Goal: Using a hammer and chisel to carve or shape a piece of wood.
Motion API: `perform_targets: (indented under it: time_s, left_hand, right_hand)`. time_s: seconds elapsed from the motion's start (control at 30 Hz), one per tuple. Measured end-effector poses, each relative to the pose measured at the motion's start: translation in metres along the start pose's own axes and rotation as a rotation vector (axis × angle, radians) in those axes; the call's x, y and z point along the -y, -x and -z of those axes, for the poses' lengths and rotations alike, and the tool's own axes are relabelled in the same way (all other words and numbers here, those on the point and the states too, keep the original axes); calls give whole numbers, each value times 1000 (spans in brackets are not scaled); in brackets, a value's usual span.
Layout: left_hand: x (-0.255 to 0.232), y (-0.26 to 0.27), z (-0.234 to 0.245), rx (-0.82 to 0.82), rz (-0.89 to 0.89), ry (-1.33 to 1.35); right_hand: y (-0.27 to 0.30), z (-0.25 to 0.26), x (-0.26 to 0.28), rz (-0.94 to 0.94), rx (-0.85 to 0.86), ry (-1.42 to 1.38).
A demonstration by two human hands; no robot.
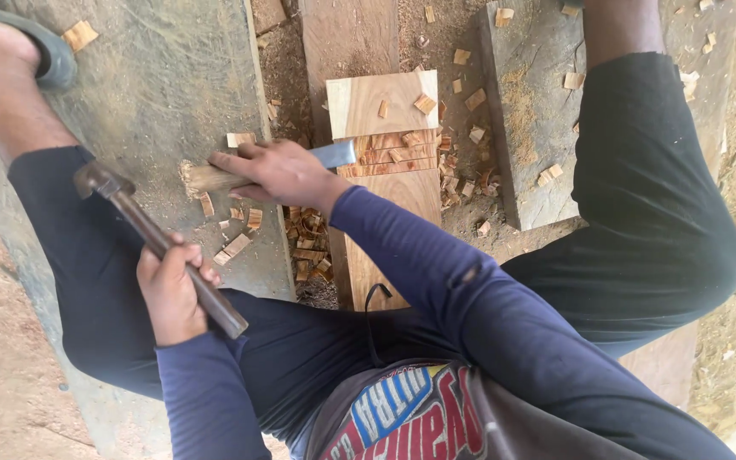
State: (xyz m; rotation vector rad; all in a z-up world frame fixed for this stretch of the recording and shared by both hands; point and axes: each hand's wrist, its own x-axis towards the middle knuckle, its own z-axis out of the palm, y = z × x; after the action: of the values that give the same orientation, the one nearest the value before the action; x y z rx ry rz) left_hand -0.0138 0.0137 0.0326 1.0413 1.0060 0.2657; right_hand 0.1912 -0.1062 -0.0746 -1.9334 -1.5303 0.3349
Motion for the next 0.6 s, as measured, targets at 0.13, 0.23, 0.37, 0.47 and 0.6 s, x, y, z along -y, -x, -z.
perform_targets:
  time_s: [0.13, 0.23, 0.37, 0.47, 0.6]
  left_hand:
    - [0, -2, 11, 3, 34, 43]
    - [1, -7, 13, 25, 65, 21]
    - [1, -10, 8, 14, 133, -96]
    - [6, -13, 7, 52, 170, -130]
    - [8, -10, 7, 48, 207, -132]
  right_hand:
    - [-1, -10, -2, -101, -31, 6]
    - [2, -23, -8, -81, -29, -16]
    - [6, -34, -10, -148, 151, 31]
    - [9, -33, -13, -182, 155, 80]
    - [7, -33, -16, -144, 152, 115]
